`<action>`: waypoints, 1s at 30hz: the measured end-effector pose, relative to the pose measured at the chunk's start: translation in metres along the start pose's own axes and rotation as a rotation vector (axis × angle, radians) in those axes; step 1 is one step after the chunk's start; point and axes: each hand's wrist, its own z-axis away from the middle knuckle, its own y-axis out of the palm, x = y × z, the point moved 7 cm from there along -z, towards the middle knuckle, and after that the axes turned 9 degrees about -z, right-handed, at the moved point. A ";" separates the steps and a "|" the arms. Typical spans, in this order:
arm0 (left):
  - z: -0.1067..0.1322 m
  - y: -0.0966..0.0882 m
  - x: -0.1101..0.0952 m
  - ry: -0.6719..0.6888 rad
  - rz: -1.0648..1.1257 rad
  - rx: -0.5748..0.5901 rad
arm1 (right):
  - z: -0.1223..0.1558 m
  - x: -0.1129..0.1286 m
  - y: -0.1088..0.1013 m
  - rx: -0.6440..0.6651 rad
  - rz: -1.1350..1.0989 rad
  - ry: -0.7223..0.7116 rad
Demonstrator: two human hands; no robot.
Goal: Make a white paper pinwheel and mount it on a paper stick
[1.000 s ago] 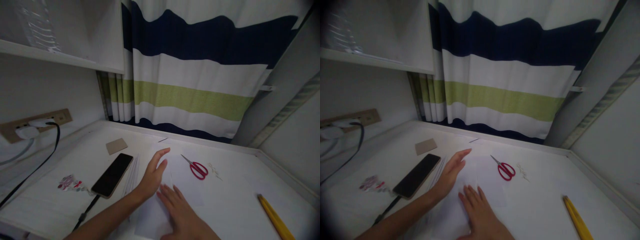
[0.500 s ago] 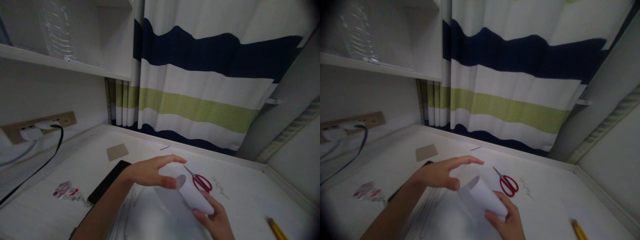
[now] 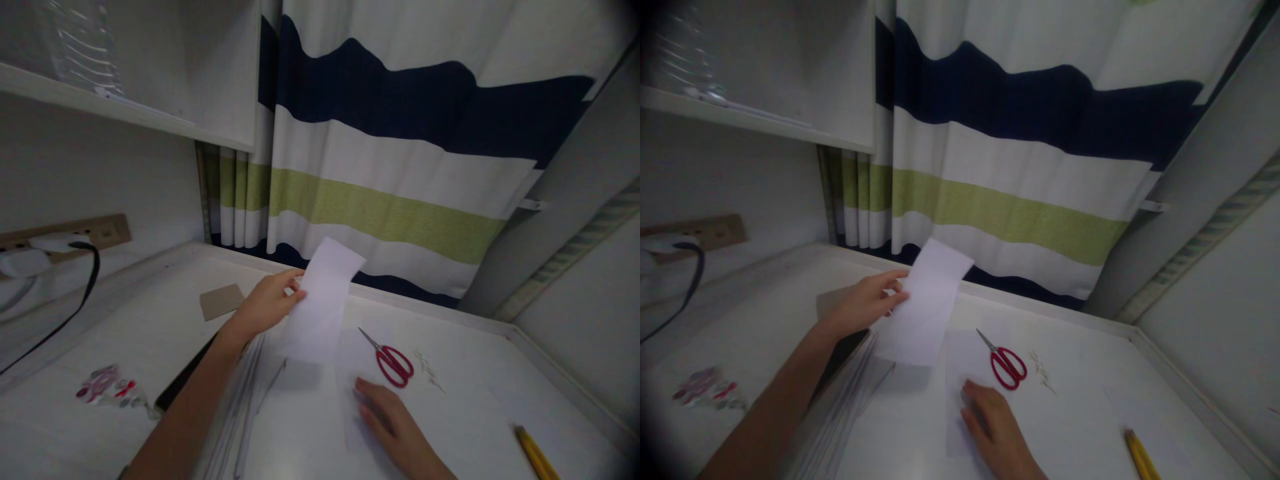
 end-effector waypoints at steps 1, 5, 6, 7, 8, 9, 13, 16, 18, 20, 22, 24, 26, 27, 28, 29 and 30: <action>-0.001 -0.009 0.006 -0.036 0.008 -0.043 | 0.000 0.001 0.007 0.048 0.080 -0.023; 0.002 -0.034 0.022 -0.151 0.046 -0.167 | -0.016 0.003 0.021 0.141 0.252 -0.061; 0.003 -0.037 0.024 -0.167 0.056 -0.180 | -0.023 0.002 0.021 0.140 0.254 -0.061; 0.004 -0.040 0.025 -0.179 0.070 -0.186 | -0.029 0.001 0.022 0.138 0.252 -0.062; 0.004 -0.041 0.025 -0.187 0.086 -0.186 | -0.035 0.001 0.022 0.134 0.243 -0.064; 0.005 -0.042 0.025 -0.191 0.105 -0.184 | -0.041 0.000 0.023 0.129 0.228 -0.066; 0.003 -0.037 0.023 -0.184 0.189 -0.151 | -0.060 -0.002 0.019 0.068 0.110 -0.060; -0.001 -0.023 0.017 -0.150 0.261 -0.074 | -0.072 0.005 0.005 -0.032 -0.054 -0.047; -0.002 -0.008 0.010 -0.116 0.312 0.009 | -0.080 0.014 -0.010 -0.099 -0.201 -0.036; -0.002 0.010 0.000 -0.081 0.355 0.102 | -0.086 0.028 -0.027 -0.140 -0.369 -0.032; 0.001 0.029 -0.011 -0.045 0.403 0.198 | -0.086 0.043 -0.042 -0.158 -0.512 -0.032; 0.004 0.047 -0.021 -0.010 0.462 0.288 | -0.081 0.057 -0.053 -0.170 -0.606 -0.023; 0.007 0.059 -0.028 0.016 0.511 0.342 | -0.073 0.068 -0.061 -0.188 -0.669 -0.005; 0.007 0.063 -0.030 0.025 0.526 0.353 | -0.069 0.071 -0.064 -0.201 -0.693 0.006; 0.007 0.065 -0.032 0.035 0.536 0.362 | -0.064 0.073 -0.067 -0.216 -0.713 0.014; 0.007 0.067 -0.033 0.041 0.545 0.371 | -0.061 0.073 -0.069 -0.231 -0.728 0.022; 0.007 0.068 -0.034 0.040 0.554 0.385 | -0.057 0.073 -0.072 -0.247 -0.740 0.027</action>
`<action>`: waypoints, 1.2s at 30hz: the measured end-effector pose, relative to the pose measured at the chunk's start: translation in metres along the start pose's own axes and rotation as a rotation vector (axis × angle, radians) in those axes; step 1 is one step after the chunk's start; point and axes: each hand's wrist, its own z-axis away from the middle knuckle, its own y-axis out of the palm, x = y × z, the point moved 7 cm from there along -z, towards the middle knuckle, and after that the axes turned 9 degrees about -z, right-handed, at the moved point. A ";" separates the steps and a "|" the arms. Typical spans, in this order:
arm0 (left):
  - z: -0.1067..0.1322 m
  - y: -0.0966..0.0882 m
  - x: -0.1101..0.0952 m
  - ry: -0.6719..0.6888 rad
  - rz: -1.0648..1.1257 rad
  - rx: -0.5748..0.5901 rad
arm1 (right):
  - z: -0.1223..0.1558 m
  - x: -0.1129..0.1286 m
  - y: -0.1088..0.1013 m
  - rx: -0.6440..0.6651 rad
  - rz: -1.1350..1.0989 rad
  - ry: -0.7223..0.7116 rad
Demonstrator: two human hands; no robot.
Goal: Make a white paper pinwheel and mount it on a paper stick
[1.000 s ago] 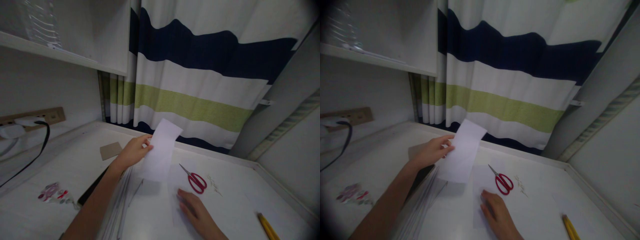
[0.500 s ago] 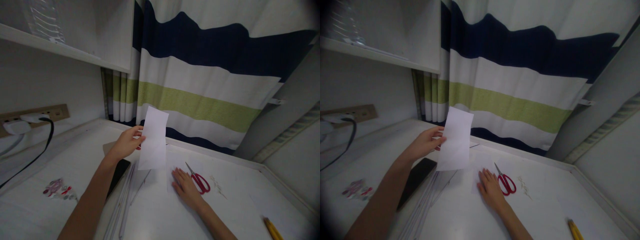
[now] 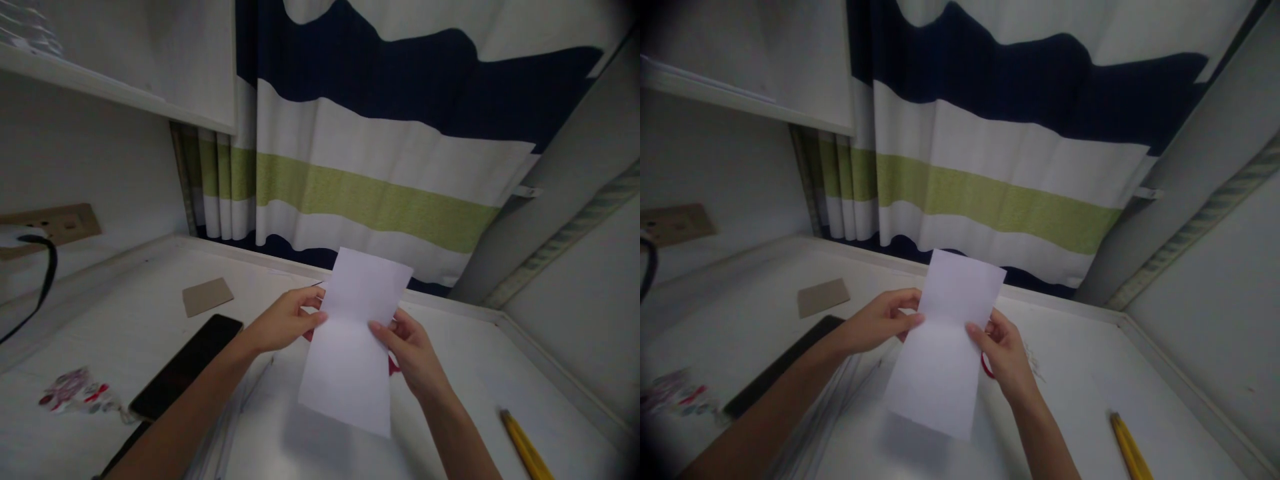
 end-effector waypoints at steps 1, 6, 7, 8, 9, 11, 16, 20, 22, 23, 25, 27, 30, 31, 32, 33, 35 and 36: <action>0.000 0.001 0.000 -0.011 0.013 0.014 | 0.002 0.001 -0.003 -0.013 -0.009 -0.001; 0.000 -0.004 0.000 -0.073 0.088 0.007 | 0.003 0.009 -0.014 -0.016 0.002 -0.036; 0.000 -0.006 0.000 -0.090 0.104 -0.019 | 0.003 0.012 -0.013 0.002 0.022 -0.078; 0.000 -0.007 0.003 -0.116 0.130 -0.035 | 0.003 0.017 -0.012 0.021 0.048 -0.130; 0.000 -0.007 0.006 -0.148 0.165 -0.036 | 0.004 0.022 -0.011 0.042 0.081 -0.186; 0.000 -0.004 0.012 -0.205 0.243 0.005 | 0.007 0.029 -0.008 0.062 0.164 -0.274; 0.002 -0.004 0.014 -0.222 0.195 0.018 | 0.016 0.032 0.000 0.107 0.398 -0.339; 0.003 -0.007 0.005 -0.171 0.024 -0.019 | 0.019 0.030 0.007 0.186 0.465 -0.364; 0.003 -0.007 0.002 -0.136 0.007 -0.030 | 0.018 0.029 0.010 0.229 0.480 -0.365; 0.003 -0.008 0.002 -0.114 0.005 -0.039 | 0.018 0.028 0.011 0.252 0.479 -0.361; 0.002 -0.010 0.001 -0.070 -0.021 -0.060 | 0.017 0.029 0.012 0.284 0.451 -0.353; 0.002 -0.011 0.001 -0.037 -0.070 -0.066 | 0.016 0.031 0.011 0.278 0.393 -0.346; 0.004 -0.006 -0.002 -0.014 -0.179 -0.062 | 0.013 0.025 0.006 0.201 0.328 -0.212; 0.005 -0.003 -0.004 -0.006 -0.226 -0.056 | 0.013 0.020 0.005 0.190 0.325 -0.138; 0.005 0.002 -0.006 0.002 -0.272 -0.047 | 0.013 0.014 0.007 0.198 0.330 -0.063; 0.006 0.009 -0.008 0.013 -0.316 -0.032 | 0.014 0.009 0.010 0.224 0.334 -0.002; 0.009 0.023 -0.012 0.036 -0.368 0.010 | 0.017 0.001 0.020 0.324 0.315 0.077; 0.010 0.029 -0.014 0.042 -0.383 0.023 | 0.018 -0.002 0.024 0.375 0.295 0.107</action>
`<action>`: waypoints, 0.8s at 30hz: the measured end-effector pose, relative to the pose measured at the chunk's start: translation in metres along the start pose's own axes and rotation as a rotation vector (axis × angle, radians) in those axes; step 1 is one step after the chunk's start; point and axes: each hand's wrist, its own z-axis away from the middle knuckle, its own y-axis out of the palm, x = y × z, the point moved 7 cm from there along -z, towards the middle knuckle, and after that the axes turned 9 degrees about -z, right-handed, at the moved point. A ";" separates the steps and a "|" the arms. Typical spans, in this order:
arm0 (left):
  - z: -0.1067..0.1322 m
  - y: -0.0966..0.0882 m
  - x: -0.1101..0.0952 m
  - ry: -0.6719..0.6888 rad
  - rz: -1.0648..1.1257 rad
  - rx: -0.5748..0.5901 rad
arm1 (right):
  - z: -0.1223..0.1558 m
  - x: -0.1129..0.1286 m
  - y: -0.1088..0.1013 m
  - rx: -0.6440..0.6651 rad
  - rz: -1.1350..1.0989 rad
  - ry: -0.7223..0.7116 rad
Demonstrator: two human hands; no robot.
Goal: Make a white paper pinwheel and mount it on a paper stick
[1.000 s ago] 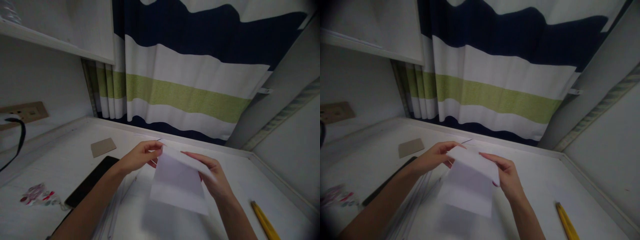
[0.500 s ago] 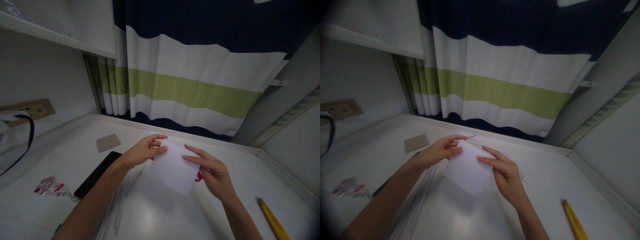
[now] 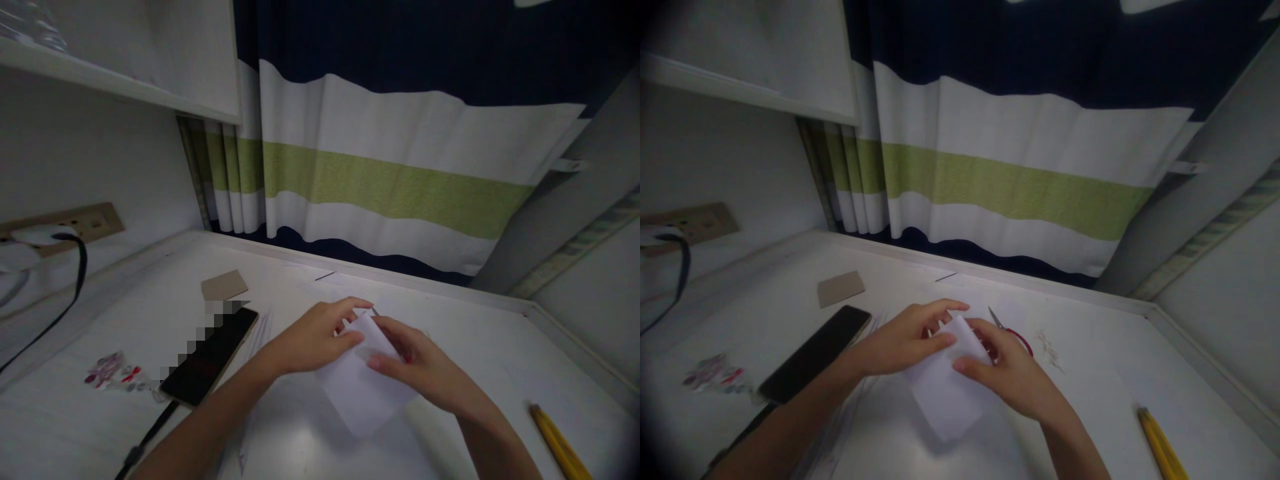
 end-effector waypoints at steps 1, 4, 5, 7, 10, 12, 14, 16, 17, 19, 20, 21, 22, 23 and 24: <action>0.001 0.004 -0.003 0.005 -0.010 -0.001 | -0.001 -0.001 0.004 0.040 -0.025 0.013; 0.003 0.010 -0.008 -0.001 0.000 -0.006 | -0.001 -0.001 0.005 0.071 -0.068 0.045; 0.003 0.011 -0.008 -0.005 0.015 -0.009 | -0.001 -0.001 0.002 0.048 -0.073 0.054; 0.001 0.008 -0.006 -0.015 0.050 -0.041 | -0.001 -0.001 -0.005 -0.034 -0.094 0.078; -0.002 -0.003 0.002 -0.034 0.169 -0.128 | 0.000 -0.002 -0.020 -0.271 -0.185 0.068; -0.006 -0.010 0.008 -0.044 0.320 -0.178 | 0.002 -0.002 -0.026 -0.439 -0.294 0.018; -0.008 -0.015 0.013 -0.063 0.432 -0.233 | 0.002 -0.001 -0.027 -0.536 -0.393 -0.036; -0.010 -0.016 0.015 -0.089 0.483 -0.248 | 0.001 0.000 -0.024 -0.555 -0.438 -0.063; -0.011 -0.013 0.015 -0.104 0.500 -0.236 | 0.001 0.001 -0.022 -0.554 -0.447 -0.070; -0.011 -0.007 0.014 -0.120 0.539 -0.196 | 0.001 0.002 -0.018 -0.549 -0.456 -0.077; -0.011 -0.004 0.013 -0.121 0.548 -0.183 | 0.001 0.002 -0.016 -0.545 -0.460 -0.077; -0.011 -0.002 0.013 -0.119 0.546 -0.176 | 0.000 0.002 -0.014 -0.540 -0.464 -0.074; -0.011 -0.001 0.012 -0.114 0.539 -0.171 | 0.000 0.001 -0.013 -0.535 -0.468 -0.071; -0.011 0.001 0.012 -0.106 0.528 -0.166 | 0.000 0.000 -0.011 -0.530 -0.471 -0.067; -0.011 0.001 0.012 -0.102 0.516 -0.162 | -0.001 -0.002 -0.010 -0.529 -0.475 -0.064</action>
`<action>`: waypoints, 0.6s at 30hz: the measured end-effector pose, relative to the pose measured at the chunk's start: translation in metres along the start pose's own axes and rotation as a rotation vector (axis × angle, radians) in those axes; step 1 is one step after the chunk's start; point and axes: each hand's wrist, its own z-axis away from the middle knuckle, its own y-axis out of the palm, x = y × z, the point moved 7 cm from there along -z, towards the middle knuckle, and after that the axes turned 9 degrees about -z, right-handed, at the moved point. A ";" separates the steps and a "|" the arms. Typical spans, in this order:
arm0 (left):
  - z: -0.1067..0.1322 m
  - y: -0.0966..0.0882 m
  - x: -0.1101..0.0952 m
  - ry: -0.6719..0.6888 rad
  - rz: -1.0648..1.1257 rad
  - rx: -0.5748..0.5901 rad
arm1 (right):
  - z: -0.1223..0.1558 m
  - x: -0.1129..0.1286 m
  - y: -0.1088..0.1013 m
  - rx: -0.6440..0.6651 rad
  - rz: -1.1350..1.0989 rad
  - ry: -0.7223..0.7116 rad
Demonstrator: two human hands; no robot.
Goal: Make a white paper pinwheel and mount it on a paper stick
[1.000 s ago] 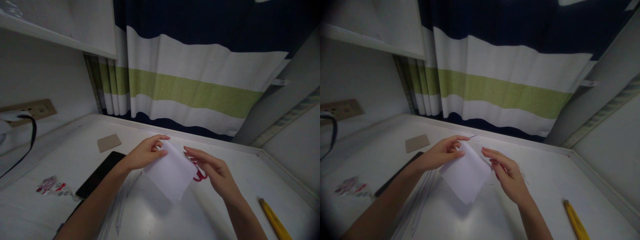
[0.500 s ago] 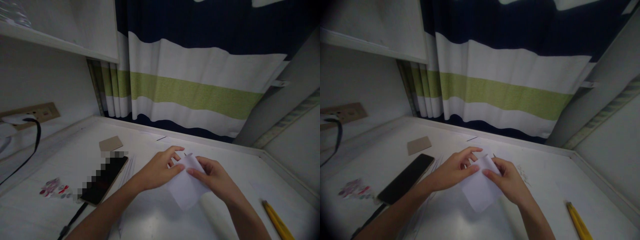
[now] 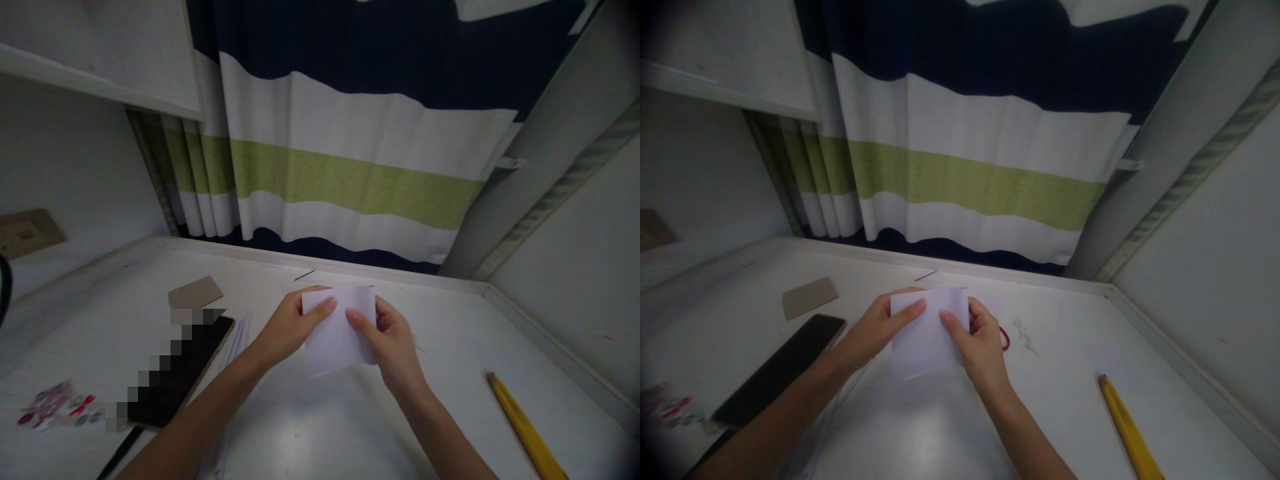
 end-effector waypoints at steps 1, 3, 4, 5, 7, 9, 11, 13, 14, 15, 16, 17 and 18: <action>0.000 0.000 0.000 0.004 -0.011 0.004 | 0.000 -0.002 0.000 -0.002 -0.002 0.003; 0.000 0.000 0.000 0.019 -0.019 0.009 | -0.001 -0.004 0.000 -0.008 -0.005 0.008; 0.000 -0.001 0.000 0.031 -0.022 0.008 | -0.001 -0.004 0.000 -0.009 -0.007 0.010; 0.000 -0.001 -0.001 0.046 -0.028 0.004 | -0.001 -0.004 0.000 -0.008 -0.010 0.013; 0.001 -0.002 -0.003 0.075 -0.047 -0.001 | -0.001 -0.002 -0.001 -0.005 -0.008 0.026; 0.001 -0.001 -0.005 0.090 -0.070 0.002 | 0.000 -0.001 -0.001 -0.003 -0.003 0.054; 0.003 0.001 -0.006 0.092 -0.096 0.009 | 0.001 0.000 -0.001 0.003 -0.005 0.088; 0.005 0.002 -0.009 0.104 -0.133 0.007 | 0.002 -0.001 -0.002 0.009 -0.015 0.116; 0.006 0.003 -0.010 0.114 -0.153 0.006 | 0.002 -0.002 -0.002 0.010 -0.019 0.127; 0.006 0.003 -0.012 0.123 -0.171 0.007 | 0.002 -0.003 -0.002 0.008 -0.018 0.137; 0.007 0.004 -0.013 0.129 -0.182 0.008 | 0.002 -0.004 -0.003 0.005 -0.014 0.145; 0.008 0.005 -0.013 0.131 -0.188 0.011 | 0.002 -0.005 -0.003 0.000 -0.007 0.149; 0.008 0.005 -0.013 0.127 -0.188 0.014 | 0.003 -0.006 -0.004 -0.005 0.000 0.150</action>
